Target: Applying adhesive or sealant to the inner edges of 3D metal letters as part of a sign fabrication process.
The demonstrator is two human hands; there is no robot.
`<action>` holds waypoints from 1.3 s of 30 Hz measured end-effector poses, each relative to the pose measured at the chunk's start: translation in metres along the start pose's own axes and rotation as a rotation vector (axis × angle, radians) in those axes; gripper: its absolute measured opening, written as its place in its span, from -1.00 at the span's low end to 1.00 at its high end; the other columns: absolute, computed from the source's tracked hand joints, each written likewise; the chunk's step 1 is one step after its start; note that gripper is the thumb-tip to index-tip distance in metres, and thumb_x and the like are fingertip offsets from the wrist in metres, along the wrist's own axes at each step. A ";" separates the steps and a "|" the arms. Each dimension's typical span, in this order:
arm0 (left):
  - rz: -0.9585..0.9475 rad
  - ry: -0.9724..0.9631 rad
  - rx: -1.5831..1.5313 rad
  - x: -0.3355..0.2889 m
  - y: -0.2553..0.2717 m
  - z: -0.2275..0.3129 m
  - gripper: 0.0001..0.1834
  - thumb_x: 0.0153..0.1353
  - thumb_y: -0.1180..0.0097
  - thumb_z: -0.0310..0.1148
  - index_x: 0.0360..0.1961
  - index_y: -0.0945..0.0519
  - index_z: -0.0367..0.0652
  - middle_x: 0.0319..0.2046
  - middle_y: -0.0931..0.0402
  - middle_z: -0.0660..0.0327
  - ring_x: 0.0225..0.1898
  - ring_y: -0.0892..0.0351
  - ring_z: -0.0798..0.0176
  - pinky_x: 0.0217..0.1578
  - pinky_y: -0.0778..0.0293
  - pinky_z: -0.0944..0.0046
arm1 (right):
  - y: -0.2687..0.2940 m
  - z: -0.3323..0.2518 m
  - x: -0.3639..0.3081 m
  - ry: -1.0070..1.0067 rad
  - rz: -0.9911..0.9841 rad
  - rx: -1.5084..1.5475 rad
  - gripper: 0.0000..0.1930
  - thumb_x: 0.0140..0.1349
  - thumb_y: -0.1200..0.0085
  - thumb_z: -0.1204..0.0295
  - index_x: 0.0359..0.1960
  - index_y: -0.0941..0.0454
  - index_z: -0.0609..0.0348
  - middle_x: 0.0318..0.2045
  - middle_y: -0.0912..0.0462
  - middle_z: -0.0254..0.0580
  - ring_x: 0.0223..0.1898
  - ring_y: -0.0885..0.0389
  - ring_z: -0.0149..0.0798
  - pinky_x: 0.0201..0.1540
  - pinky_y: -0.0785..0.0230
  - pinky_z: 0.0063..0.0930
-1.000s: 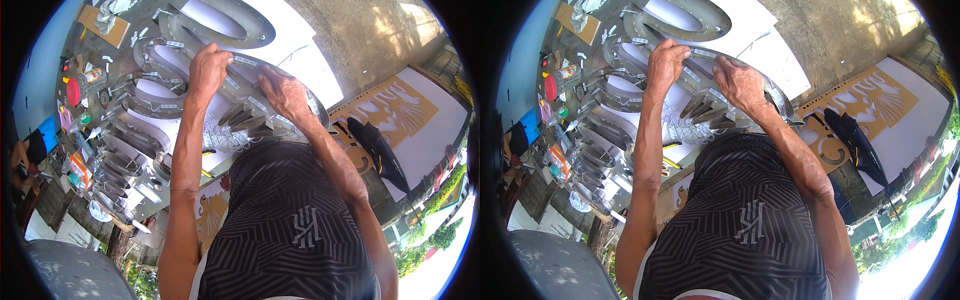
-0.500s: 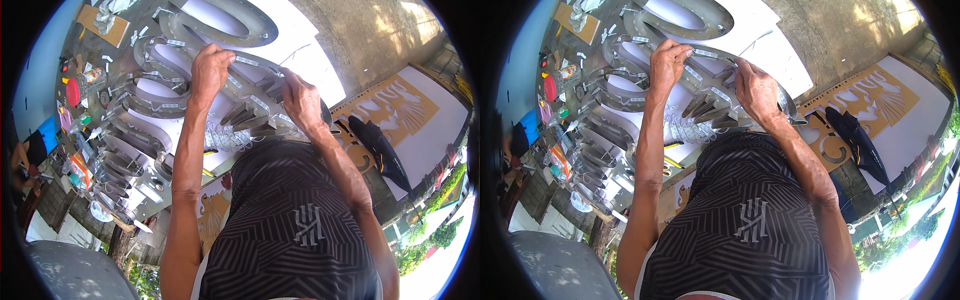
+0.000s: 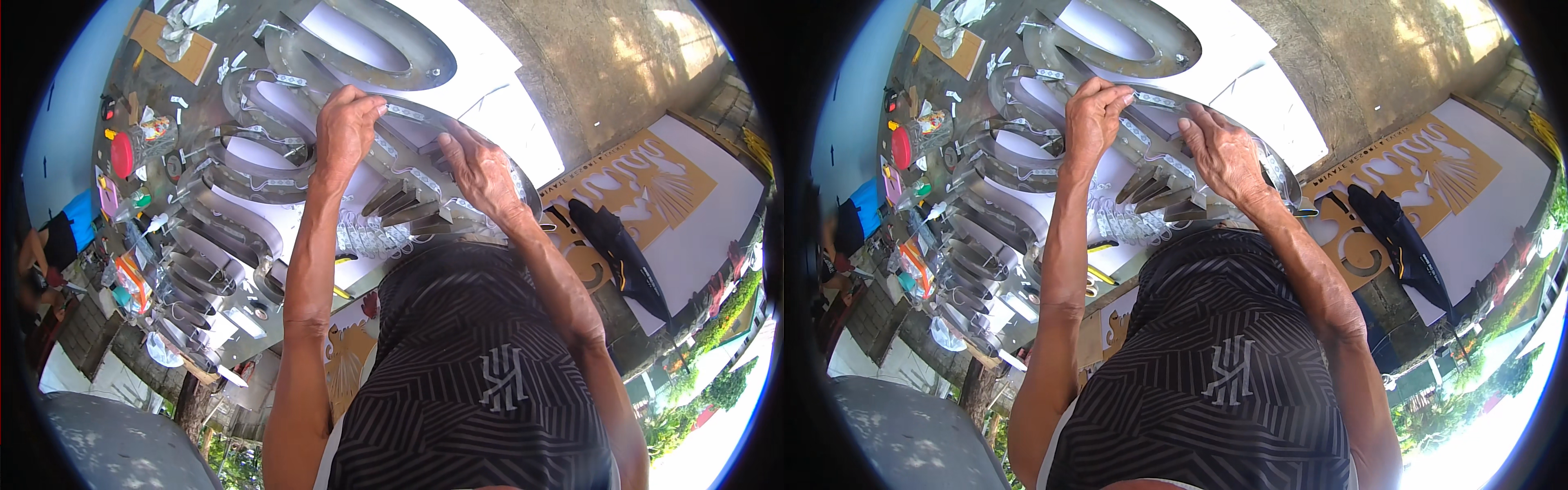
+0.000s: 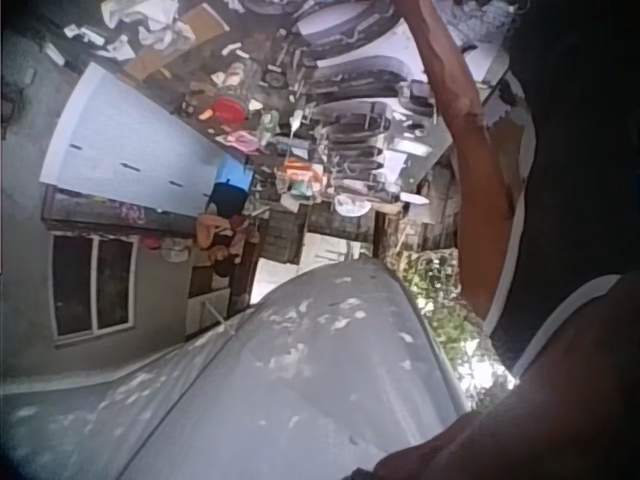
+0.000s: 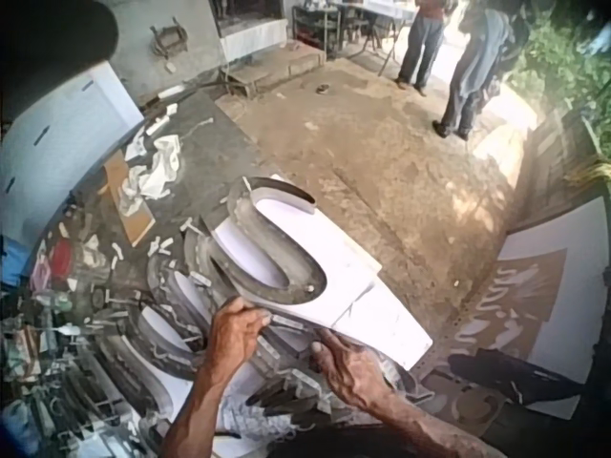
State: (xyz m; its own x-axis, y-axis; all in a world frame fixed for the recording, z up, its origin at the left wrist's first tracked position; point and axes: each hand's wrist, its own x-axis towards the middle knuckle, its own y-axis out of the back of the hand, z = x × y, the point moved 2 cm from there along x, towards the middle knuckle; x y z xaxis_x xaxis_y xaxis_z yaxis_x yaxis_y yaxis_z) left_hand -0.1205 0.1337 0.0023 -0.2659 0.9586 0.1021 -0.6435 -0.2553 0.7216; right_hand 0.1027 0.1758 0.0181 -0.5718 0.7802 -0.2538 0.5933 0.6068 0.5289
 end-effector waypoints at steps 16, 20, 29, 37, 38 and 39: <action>-0.011 0.004 -0.011 0.002 0.001 -0.002 -0.86 0.08 -0.36 -0.54 -0.28 -0.77 -0.23 -0.43 -0.59 0.13 -0.29 -0.60 0.08 -0.23 -0.52 0.14 | -0.011 0.005 0.006 -0.065 0.077 -0.015 -0.51 0.52 0.21 0.13 0.00 -0.68 0.26 -0.03 -0.71 0.10 -0.13 -0.72 0.14 -0.01 -0.55 -0.11; 0.010 0.002 -0.022 0.000 0.000 -0.002 -0.87 0.09 -0.36 -0.54 -0.28 -0.77 -0.22 -0.42 -0.60 0.14 -0.29 -0.60 0.09 -0.23 -0.52 0.15 | -0.009 0.012 0.006 -0.095 0.012 0.025 -0.46 0.54 0.27 0.08 0.11 -0.61 0.28 -0.06 -0.71 0.07 -0.32 -0.71 0.00 -0.11 -0.56 -0.19; 0.145 -0.061 -0.056 -0.007 -0.002 0.002 -0.85 0.07 -0.38 -0.55 -0.29 -0.76 -0.20 -0.39 -0.61 0.18 -0.30 -0.60 0.12 -0.25 -0.52 0.17 | -0.005 0.015 0.007 -0.067 -0.050 0.121 -0.45 0.53 0.28 0.09 0.22 -0.54 0.26 -0.14 -0.74 0.04 -0.60 -0.66 -0.23 -0.27 -0.56 -0.29; 0.193 -0.112 -0.014 -0.007 0.002 0.003 -0.85 0.10 -0.38 -0.54 -0.27 -0.76 -0.18 -0.35 -0.65 0.21 -0.33 -0.65 0.20 -0.30 -0.55 0.23 | -0.004 0.009 0.007 -0.185 -0.047 0.119 -0.53 0.52 0.26 0.16 0.03 -0.65 0.24 -0.04 -0.72 0.02 -0.24 -0.74 0.04 -0.08 -0.57 -0.19; 0.177 -0.109 0.002 -0.006 0.002 0.003 -0.85 0.10 -0.38 -0.54 -0.27 -0.76 -0.18 -0.35 -0.64 0.21 -0.33 -0.65 0.19 -0.29 -0.54 0.22 | -0.008 0.015 0.007 -0.115 -0.008 0.121 -0.49 0.53 0.26 0.12 0.10 -0.62 0.27 -0.23 -0.72 0.02 -0.44 -0.69 -0.11 -0.22 -0.56 -0.25; 0.177 -0.112 0.001 -0.006 0.001 0.004 -0.85 0.10 -0.38 -0.54 -0.27 -0.76 -0.18 -0.35 -0.64 0.21 -0.33 -0.65 0.19 -0.29 -0.54 0.22 | -0.010 0.019 0.006 -0.045 0.031 0.123 -0.45 0.54 0.27 0.09 0.16 -0.59 0.30 -0.43 -0.73 0.03 -0.65 -0.63 -0.25 -0.35 -0.56 -0.32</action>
State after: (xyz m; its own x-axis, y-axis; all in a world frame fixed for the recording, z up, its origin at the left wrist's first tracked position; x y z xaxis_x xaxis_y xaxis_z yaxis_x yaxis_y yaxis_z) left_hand -0.1170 0.1283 0.0054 -0.2932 0.9069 0.3027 -0.5931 -0.4208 0.6864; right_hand 0.1042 0.1779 -0.0041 -0.5277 0.8032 -0.2764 0.6770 0.5942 0.4342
